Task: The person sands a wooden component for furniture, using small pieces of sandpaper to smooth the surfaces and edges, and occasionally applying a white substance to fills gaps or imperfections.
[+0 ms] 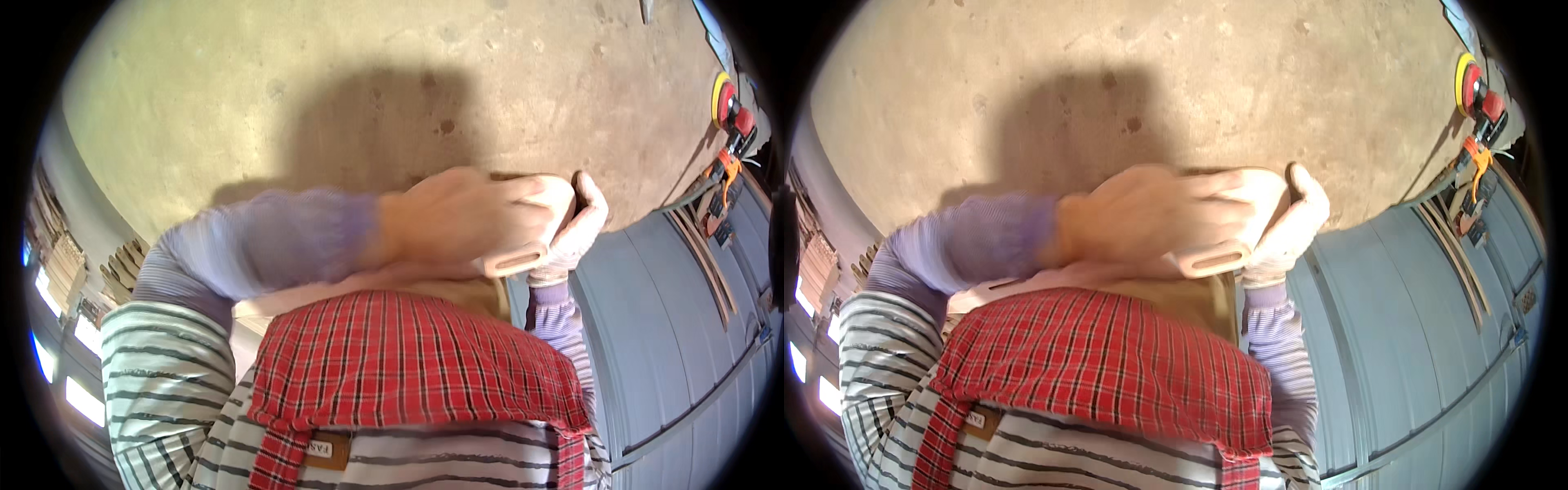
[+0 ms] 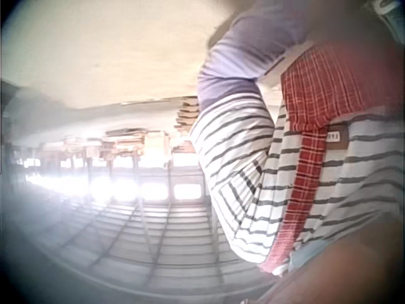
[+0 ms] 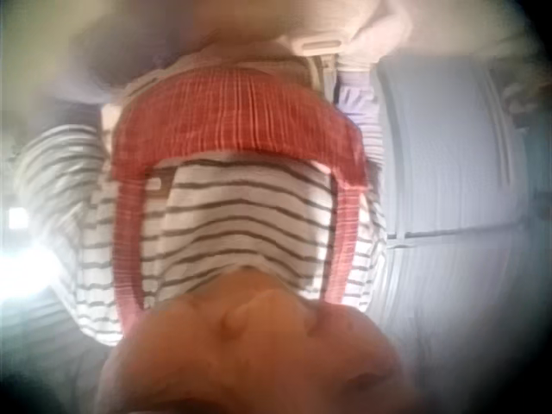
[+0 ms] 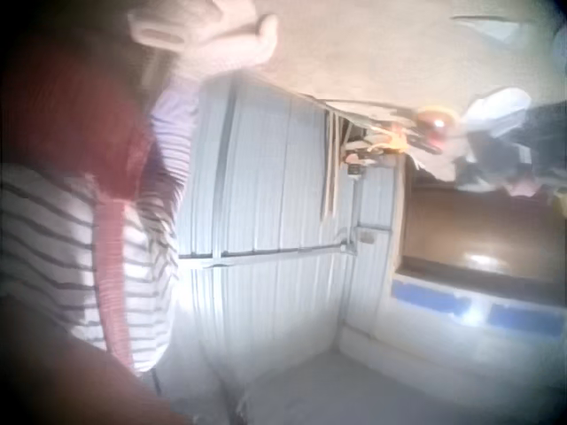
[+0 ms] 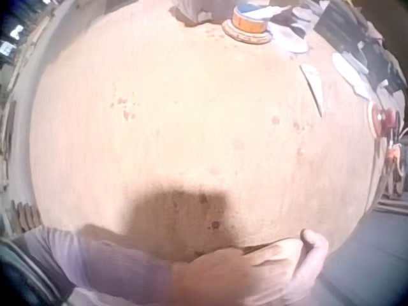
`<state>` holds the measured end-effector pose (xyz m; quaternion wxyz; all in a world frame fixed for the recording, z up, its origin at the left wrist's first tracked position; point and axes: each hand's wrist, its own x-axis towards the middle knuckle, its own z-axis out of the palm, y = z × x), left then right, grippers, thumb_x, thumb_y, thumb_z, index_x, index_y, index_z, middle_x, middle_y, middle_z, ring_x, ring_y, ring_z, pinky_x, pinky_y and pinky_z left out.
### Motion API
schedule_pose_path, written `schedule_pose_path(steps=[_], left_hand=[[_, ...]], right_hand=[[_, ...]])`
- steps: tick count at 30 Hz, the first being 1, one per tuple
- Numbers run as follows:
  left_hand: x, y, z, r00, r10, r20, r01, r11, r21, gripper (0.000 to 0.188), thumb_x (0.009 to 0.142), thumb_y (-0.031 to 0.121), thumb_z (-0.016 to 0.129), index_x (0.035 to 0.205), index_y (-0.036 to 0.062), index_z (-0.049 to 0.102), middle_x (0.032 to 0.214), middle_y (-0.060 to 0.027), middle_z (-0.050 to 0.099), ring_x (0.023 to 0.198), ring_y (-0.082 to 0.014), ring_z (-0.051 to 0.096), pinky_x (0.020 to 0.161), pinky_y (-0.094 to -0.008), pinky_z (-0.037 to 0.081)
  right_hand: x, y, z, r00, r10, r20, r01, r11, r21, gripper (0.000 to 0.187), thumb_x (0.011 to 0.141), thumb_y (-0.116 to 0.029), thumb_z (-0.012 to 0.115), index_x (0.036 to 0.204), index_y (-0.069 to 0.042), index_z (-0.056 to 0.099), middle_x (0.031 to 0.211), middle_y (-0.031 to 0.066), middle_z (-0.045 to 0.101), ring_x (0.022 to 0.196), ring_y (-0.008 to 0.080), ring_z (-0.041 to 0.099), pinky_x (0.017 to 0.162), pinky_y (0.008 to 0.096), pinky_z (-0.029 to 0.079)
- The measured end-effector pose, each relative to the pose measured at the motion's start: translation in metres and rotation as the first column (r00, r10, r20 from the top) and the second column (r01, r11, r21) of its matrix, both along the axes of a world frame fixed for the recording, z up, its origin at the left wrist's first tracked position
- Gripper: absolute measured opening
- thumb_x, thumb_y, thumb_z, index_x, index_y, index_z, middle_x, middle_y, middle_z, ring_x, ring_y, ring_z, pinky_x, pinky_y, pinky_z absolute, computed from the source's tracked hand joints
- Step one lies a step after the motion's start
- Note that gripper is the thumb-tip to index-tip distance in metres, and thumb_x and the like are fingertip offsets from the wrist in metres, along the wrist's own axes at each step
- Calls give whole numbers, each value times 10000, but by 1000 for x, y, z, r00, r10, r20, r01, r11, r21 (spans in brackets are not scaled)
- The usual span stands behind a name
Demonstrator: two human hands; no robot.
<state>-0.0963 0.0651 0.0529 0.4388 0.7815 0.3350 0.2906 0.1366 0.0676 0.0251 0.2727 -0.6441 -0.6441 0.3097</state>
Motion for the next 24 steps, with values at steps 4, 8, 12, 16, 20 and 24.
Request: schedule_pose_path(steps=[4,8,12,16,20,24], left_hand=[[7,-1,1,999,-30,-20,27,993,-114,217,899,264,639,1087,157,657,1222,2,601,1252,-208,542,579,-264,551],[-25,-20,9,997,38,-65,-34,997,63,384,858,225,623,1238,172,625,1180,10,566,1162,-172,547,601,-274,564],[3,-11,1,1000,16,-15,-16,1000,-1,312,888,237,614,1192,174,639,1230,6,564,1189,-168,541,611,-279,571],[-25,-40,8,997,74,-24,-75,995,-62,315,871,226,648,1180,160,643,1208,-3,587,1146,-166,557,659,-299,577],[-71,-64,14,997,52,51,-38,969,-243,323,851,182,686,1162,107,642,1229,-87,589,1120,-228,594,733,-340,580],[-68,-64,26,977,175,125,-87,853,-515,293,847,139,709,1120,55,640,1269,-177,582,1117,-309,627,799,-383,578]], right_hand=[[0,1,-5,992,-67,-108,65,998,-18,459,1073,-364,361,1230,2,589,1230,134,554,1175,254,531,1057,400,416],[-5,-4,-3,970,-119,-214,111,993,-50,454,1074,-356,354,1242,-5,587,1259,124,523,1177,238,528,1060,394,419],[-3,-2,-3,979,-108,-173,100,993,-54,475,1073,-399,371,1256,0,552,1267,127,555,1177,234,544,1065,405,422],[2,3,-13,942,-136,-306,116,990,-84,435,1075,-359,375,1260,-9,556,1278,119,529,1182,241,547,1075,405,422],[8,0,-10,943,-164,-290,140,985,-101,441,1075,-370,376,1257,-10,555,1285,120,523,1182,243,549,1074,404,425],[4,1,-12,951,-146,-272,128,988,-84,456,1075,-381,370,1253,-7,561,1282,118,519,1177,238,547,1064,400,429]])
